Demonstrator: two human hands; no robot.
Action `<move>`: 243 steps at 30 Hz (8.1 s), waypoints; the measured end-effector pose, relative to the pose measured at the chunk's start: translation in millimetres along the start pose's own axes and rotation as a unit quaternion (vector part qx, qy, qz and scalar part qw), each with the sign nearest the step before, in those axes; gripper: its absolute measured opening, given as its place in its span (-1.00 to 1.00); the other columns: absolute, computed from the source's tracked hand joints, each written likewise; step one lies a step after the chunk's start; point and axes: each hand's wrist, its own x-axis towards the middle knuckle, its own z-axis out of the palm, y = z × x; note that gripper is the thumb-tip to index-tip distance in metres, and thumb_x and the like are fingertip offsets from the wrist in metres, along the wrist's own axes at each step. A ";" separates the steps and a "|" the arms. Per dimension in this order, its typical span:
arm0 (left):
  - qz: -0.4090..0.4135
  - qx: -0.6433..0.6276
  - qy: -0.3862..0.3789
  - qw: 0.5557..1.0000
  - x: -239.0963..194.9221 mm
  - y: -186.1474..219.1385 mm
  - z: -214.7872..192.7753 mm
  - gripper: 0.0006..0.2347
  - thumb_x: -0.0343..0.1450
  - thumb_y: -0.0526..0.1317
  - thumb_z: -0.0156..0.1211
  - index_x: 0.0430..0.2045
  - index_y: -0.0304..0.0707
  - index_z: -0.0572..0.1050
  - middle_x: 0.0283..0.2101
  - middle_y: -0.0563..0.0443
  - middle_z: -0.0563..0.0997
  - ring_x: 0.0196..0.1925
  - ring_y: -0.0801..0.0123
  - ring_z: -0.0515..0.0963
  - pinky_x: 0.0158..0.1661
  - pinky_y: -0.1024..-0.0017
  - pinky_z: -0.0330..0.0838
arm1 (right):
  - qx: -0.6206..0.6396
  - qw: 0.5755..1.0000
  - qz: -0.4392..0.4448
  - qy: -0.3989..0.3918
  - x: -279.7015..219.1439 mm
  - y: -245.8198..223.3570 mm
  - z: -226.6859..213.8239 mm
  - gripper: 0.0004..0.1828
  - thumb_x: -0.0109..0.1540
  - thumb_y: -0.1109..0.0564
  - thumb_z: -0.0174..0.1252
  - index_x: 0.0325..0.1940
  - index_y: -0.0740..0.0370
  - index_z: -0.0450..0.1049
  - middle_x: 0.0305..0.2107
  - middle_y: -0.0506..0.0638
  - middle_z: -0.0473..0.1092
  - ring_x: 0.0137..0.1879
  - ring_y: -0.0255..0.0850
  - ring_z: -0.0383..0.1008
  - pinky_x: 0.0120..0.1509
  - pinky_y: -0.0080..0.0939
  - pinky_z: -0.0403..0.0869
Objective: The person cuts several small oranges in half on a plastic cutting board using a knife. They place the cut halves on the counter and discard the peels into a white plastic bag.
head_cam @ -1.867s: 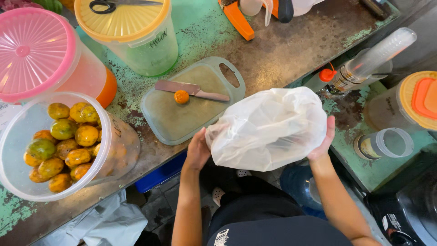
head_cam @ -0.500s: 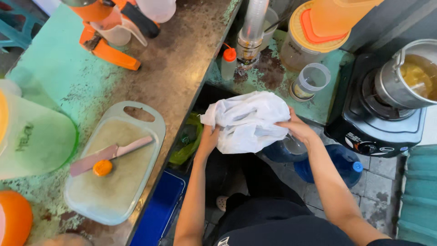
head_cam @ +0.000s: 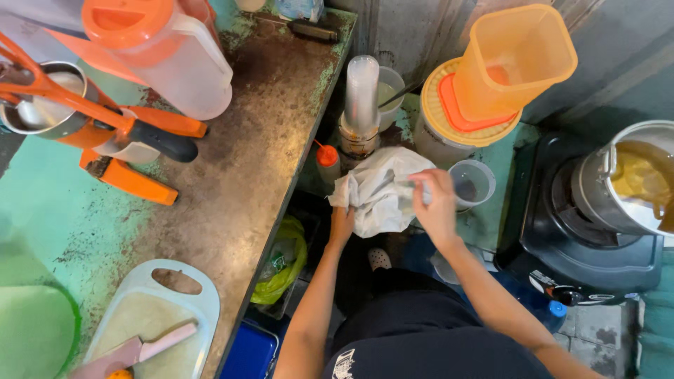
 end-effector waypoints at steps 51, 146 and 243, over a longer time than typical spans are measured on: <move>0.098 0.486 0.278 0.823 83.8 214.0 -261.7 -0.62 0.33 -0.42 0.29 0.06 -0.22 0.52 0.09 -0.14 0.51 0.20 0.10 0.47 0.31 0.07 0.24 | -0.162 0.657 -0.449 -0.584 246.9 -181.3 235.1 0.41 -0.18 -0.08 0.59 0.57 -0.33 -0.16 0.53 0.05 -0.18 0.64 0.13 -0.25 0.54 0.47 -0.26; -0.145 -0.100 0.437 0.882 5.7 195.3 -266.9 -0.46 0.43 -0.19 0.21 0.33 -0.22 0.22 0.04 -0.20 0.58 -0.09 0.11 0.63 -0.14 0.29 0.53 | 0.011 0.662 -0.355 -0.660 256.7 -169.5 251.7 -0.36 0.19 -0.09 0.26 0.39 -0.19 0.39 0.18 0.03 0.46 0.23 -0.05 0.49 0.34 -0.11 0.38; -0.128 0.053 0.616 0.776 -303.9 170.0 -398.4 -0.73 0.28 -0.27 0.51 -0.17 -0.27 0.69 -0.15 -0.06 0.71 -0.16 0.37 0.68 -0.12 0.48 0.52 | 0.088 0.735 -0.225 -0.633 -130.1 -409.4 181.7 -0.68 0.36 0.09 0.00 0.19 0.16 0.25 -0.64 0.25 0.34 -0.46 0.23 0.45 -0.34 0.14 0.33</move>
